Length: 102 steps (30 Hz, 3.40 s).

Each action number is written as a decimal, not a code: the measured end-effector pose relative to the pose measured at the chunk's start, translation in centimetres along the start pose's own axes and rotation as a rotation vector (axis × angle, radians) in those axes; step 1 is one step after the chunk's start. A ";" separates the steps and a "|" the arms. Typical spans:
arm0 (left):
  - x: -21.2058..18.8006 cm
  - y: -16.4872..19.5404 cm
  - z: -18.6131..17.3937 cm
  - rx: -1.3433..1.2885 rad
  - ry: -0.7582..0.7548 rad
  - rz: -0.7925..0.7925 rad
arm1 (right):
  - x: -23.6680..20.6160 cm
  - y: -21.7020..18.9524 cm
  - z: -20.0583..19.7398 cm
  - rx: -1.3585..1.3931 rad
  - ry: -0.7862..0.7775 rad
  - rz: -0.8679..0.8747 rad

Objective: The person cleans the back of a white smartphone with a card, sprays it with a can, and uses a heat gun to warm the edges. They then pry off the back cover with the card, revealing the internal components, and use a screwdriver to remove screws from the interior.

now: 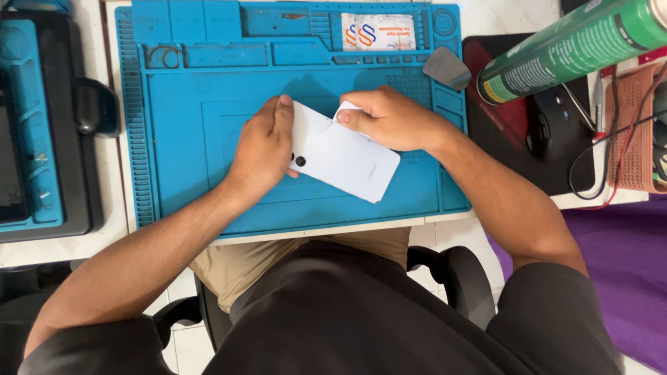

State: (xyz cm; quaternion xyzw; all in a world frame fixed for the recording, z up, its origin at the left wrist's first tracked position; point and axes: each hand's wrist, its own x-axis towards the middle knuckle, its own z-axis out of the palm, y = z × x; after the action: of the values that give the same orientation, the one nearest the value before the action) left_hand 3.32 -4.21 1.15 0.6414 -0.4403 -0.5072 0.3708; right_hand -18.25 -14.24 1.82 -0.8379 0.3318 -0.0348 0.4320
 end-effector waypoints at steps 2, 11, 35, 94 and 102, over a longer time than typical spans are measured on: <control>0.1 -0.2 0.1 -0.007 0.008 -0.017 | -0.2 0.6 -0.2 0.010 -0.021 0.024; 0.8 -1.2 -1.0 -0.262 -0.138 0.050 | -1.3 2.7 -1.3 0.172 -0.099 0.115; -5.2 -2.9 0.3 -0.599 -0.300 0.353 | -3.6 2.4 -1.0 0.358 0.104 0.052; 2.0 1.3 -5.9 -0.311 -0.247 0.245 | -3.0 1.5 2.5 0.602 0.155 0.058; 1.3 1.2 -6.0 -0.298 -0.243 0.239 | -2.8 1.0 2.7 0.673 0.282 0.073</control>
State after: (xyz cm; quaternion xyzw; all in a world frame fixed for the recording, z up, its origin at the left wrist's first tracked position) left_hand 9.06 -5.65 3.13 0.4570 -0.4748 -0.5927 0.4631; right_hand -20.06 -11.12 0.07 -0.6234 0.3878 -0.2419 0.6344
